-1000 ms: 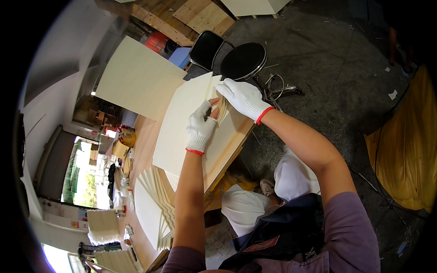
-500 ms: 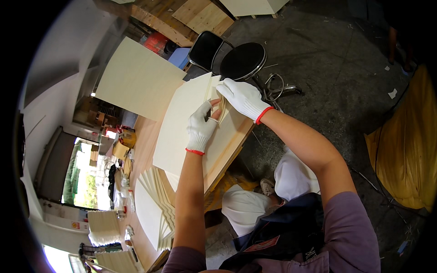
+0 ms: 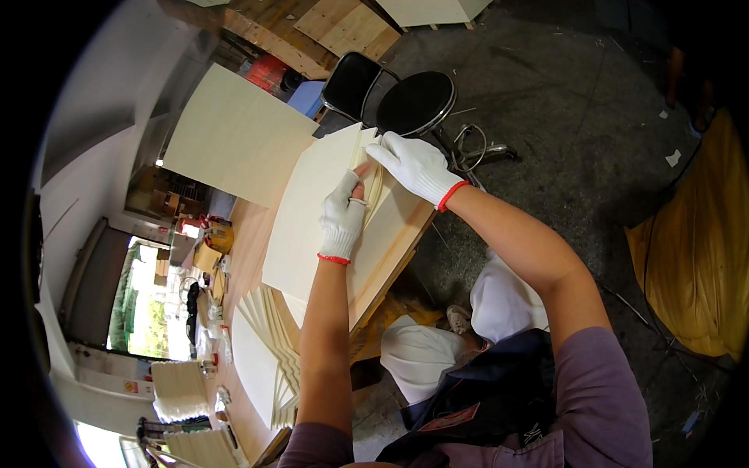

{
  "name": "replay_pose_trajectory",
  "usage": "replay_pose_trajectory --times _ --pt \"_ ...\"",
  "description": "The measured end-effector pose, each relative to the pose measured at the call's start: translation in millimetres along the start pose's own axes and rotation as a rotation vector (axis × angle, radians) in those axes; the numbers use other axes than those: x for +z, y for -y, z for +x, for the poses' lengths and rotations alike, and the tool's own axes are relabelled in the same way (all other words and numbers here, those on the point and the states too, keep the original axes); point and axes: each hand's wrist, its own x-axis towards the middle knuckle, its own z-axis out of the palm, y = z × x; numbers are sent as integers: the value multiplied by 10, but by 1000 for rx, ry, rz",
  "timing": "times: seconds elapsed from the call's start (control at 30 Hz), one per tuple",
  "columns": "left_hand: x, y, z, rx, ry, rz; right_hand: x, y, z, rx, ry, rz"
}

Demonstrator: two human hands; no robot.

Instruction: The person sands the edges of rectangular white boards one by one using a sanding block. They repeatedly pick up a board, sand its edges, and place it into a growing stack on the table.

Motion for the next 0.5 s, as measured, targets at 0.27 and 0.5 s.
replay_pose_trajectory --times 0.27,0.5 --pt "13 -77 -17 50 50 135 -31 -23 2 28 -11 116" --pt "-20 -111 -46 -51 52 77 -360 -69 -56 11 110 -261"
